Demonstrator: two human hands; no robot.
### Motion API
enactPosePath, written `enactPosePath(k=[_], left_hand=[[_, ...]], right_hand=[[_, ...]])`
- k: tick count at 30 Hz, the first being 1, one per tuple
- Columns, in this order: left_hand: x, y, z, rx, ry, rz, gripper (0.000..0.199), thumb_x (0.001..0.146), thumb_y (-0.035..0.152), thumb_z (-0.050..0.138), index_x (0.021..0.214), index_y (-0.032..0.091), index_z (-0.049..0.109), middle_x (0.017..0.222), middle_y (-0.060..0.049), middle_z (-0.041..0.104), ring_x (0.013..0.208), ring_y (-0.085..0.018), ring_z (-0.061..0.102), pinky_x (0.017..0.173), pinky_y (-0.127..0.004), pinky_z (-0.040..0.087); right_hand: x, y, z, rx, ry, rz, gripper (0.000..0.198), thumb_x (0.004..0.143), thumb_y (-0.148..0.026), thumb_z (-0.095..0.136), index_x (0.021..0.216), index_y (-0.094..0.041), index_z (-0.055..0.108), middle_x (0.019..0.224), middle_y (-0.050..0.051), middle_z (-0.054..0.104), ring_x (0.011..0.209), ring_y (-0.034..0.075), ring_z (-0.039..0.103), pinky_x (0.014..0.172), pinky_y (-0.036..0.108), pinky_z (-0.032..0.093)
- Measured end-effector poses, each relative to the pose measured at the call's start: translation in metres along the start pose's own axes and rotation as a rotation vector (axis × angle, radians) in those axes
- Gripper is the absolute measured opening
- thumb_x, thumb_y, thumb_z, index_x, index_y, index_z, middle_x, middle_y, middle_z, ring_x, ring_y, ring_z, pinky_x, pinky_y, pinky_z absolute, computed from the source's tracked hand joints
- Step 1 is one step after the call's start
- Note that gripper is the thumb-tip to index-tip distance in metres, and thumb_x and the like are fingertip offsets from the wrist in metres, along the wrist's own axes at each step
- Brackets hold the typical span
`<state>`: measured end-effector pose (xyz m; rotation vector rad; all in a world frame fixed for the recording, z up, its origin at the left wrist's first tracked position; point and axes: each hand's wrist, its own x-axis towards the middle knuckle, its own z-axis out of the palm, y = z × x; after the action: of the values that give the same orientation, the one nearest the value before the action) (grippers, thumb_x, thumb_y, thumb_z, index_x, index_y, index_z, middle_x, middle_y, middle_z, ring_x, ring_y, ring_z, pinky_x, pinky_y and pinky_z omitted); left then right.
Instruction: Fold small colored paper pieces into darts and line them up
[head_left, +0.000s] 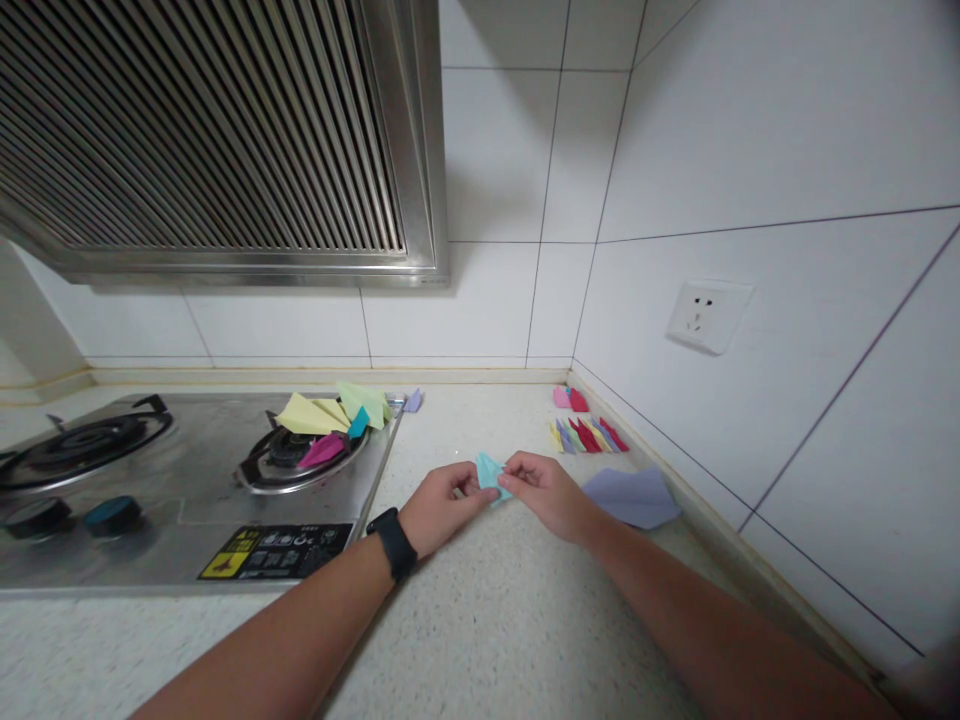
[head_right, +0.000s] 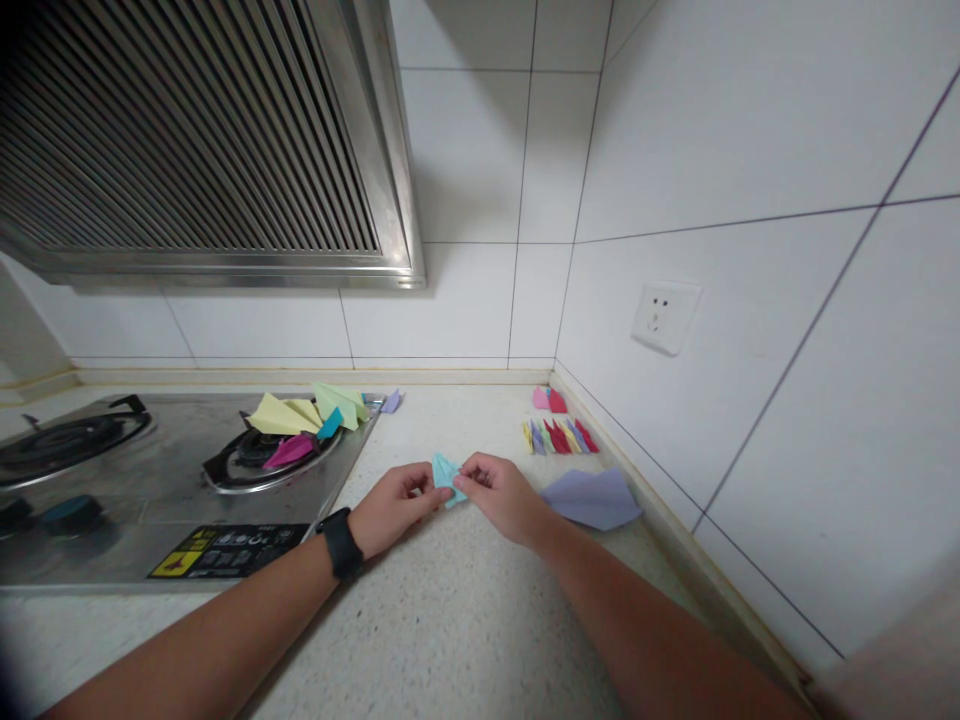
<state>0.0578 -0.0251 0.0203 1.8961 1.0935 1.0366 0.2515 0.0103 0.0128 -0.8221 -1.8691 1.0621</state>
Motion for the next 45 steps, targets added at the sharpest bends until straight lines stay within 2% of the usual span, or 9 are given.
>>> enactPosePath(k=[4,11,23,28,33,37,39,42,45], left_hand=[[0.001,-0.002,0.0,-0.001,0.015,-0.016,0.03,0.084,0.041,0.057,0.069,0.015,0.056,0.062,0.004,0.048,0.059,-0.01,0.042,0.055,-0.021,0.031],[0.001,-0.004,0.001,-0.018,-0.004,-0.005,0.03,0.084,0.04,0.056,0.068,0.015,0.054,0.062,0.003,0.051,0.059,-0.01,0.043,0.056,-0.022,0.031],[0.0,0.0,0.001,0.034,-0.004,-0.036,0.034,0.082,0.043,0.058,0.064,0.015,0.055,0.06,0.004,0.049,0.057,-0.01,0.041,0.054,-0.021,0.03],[0.001,0.001,0.002,-0.028,0.017,-0.065,0.034,0.082,0.044,0.057,0.065,0.016,0.053,0.055,0.005,0.048,0.052,-0.009,0.039,0.052,-0.021,0.029],[0.002,-0.002,0.004,-0.126,0.029,-0.083,0.034,0.081,0.049,0.059,0.076,0.016,0.058,0.059,0.005,0.052,0.051,-0.008,0.042,0.05,-0.02,0.032],[0.006,-0.012,0.004,-0.157,0.101,-0.149,0.037,0.08,0.053,0.058,0.075,0.016,0.057,0.058,0.004,0.051,0.049,-0.009,0.043,0.045,-0.019,0.033],[0.011,-0.017,0.002,-0.148,0.148,-0.193,0.038,0.078,0.055,0.058,0.077,0.017,0.058,0.06,0.003,0.052,0.05,-0.01,0.046,0.043,-0.019,0.034],[0.026,-0.017,-0.005,-0.15,0.196,-0.27,0.04,0.077,0.056,0.058,0.077,0.016,0.059,0.074,-0.002,0.06,0.059,-0.012,0.053,0.044,-0.018,0.037],[0.06,-0.009,-0.01,-0.148,0.172,-0.297,0.039,0.077,0.055,0.056,0.081,0.016,0.06,0.089,-0.006,0.064,0.067,-0.012,0.057,0.047,-0.018,0.04]], right_hand=[[-0.001,-0.001,0.001,-0.002,-0.024,0.002,0.016,0.084,-0.031,0.059,0.078,-0.017,0.059,0.07,-0.002,0.056,0.065,0.012,0.05,0.06,0.024,0.036],[0.0,0.0,0.002,0.043,-0.073,0.018,0.017,0.083,-0.032,0.06,0.078,-0.016,0.058,0.071,-0.002,0.055,0.065,0.011,0.049,0.061,0.024,0.036],[-0.003,-0.002,0.003,-0.079,-0.067,0.044,0.017,0.082,-0.031,0.06,0.075,-0.017,0.055,0.064,-0.004,0.048,0.057,0.01,0.042,0.053,0.022,0.031],[-0.001,-0.002,0.004,-0.081,0.018,0.038,0.017,0.082,-0.032,0.06,0.075,-0.017,0.056,0.064,-0.003,0.051,0.058,0.01,0.045,0.055,0.022,0.034],[0.0,-0.006,0.005,-0.043,0.086,0.028,0.015,0.082,-0.032,0.06,0.083,-0.017,0.06,0.065,-0.003,0.053,0.058,0.01,0.046,0.054,0.022,0.034],[-0.002,-0.012,0.005,-0.122,0.218,-0.011,0.019,0.086,-0.031,0.054,0.1,-0.019,0.059,0.074,-0.002,0.056,0.053,0.009,0.042,0.048,0.021,0.03],[-0.004,-0.016,0.006,-0.192,0.281,-0.059,0.015,0.087,-0.028,0.052,0.099,-0.02,0.058,0.078,-0.001,0.057,0.054,0.009,0.042,0.05,0.022,0.032],[-0.007,-0.023,0.007,-0.283,0.317,-0.113,0.01,0.086,-0.021,0.05,0.094,-0.021,0.057,0.079,-0.001,0.058,0.055,0.01,0.042,0.052,0.022,0.033],[-0.007,-0.027,0.007,-0.32,0.364,-0.174,0.013,0.084,-0.015,0.048,0.093,-0.021,0.055,0.078,-0.001,0.058,0.06,0.012,0.047,0.055,0.022,0.035]])
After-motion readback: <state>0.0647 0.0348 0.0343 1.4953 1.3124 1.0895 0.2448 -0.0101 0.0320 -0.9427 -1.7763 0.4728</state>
